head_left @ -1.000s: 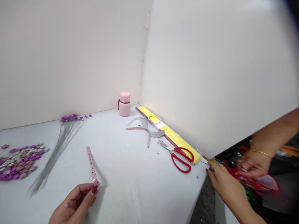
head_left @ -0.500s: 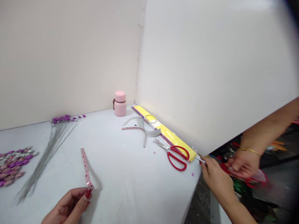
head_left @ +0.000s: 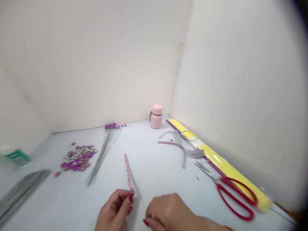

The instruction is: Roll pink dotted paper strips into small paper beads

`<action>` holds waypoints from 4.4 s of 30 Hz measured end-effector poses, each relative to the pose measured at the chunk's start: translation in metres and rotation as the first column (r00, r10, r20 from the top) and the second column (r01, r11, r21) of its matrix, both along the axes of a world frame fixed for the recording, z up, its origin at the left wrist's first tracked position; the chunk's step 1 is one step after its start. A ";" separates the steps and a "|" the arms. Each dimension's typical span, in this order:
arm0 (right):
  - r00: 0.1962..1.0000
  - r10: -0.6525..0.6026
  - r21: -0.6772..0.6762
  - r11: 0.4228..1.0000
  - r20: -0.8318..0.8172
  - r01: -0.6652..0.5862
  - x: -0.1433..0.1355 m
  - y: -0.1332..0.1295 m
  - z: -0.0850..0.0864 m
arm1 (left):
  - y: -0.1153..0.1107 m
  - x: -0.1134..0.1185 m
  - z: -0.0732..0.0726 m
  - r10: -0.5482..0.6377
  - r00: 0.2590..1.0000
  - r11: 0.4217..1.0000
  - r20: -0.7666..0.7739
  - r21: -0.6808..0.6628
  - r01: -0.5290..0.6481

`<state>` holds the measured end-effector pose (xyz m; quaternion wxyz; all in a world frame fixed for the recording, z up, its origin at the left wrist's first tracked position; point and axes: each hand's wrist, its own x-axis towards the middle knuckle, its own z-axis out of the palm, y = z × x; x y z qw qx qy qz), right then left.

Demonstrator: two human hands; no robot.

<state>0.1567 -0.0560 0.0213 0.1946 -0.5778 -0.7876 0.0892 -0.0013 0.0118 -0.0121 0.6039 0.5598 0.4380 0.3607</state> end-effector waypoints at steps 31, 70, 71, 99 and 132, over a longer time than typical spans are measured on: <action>0.261 -0.563 -0.620 0.716 -0.784 -0.319 -0.017 0.047 -0.033 | 0.011 -0.018 0.000 -0.143 0.946 0.686 -0.291 0.660 0.307; 0.214 -0.538 -0.578 0.775 -0.816 -0.257 -0.014 0.047 -0.038 | 0.014 -0.011 -0.002 -0.223 0.958 0.949 -0.179 0.186 0.256; 0.206 -0.543 -0.581 0.769 -0.814 -0.266 -0.014 0.047 -0.037 | 0.014 -0.011 -0.002 -0.220 0.962 0.948 -0.162 0.197 0.250; 0.265 -0.496 -0.561 0.766 -0.827 -0.315 -0.014 0.047 -0.038 | 0.013 -0.008 -0.001 -0.149 0.974 0.970 -0.172 0.166 0.178; 0.647 -0.243 -0.359 0.932 -0.723 -0.051 -0.012 0.041 -0.037 | 0.015 -0.014 -0.003 -0.018 0.974 0.774 -0.227 0.613 0.157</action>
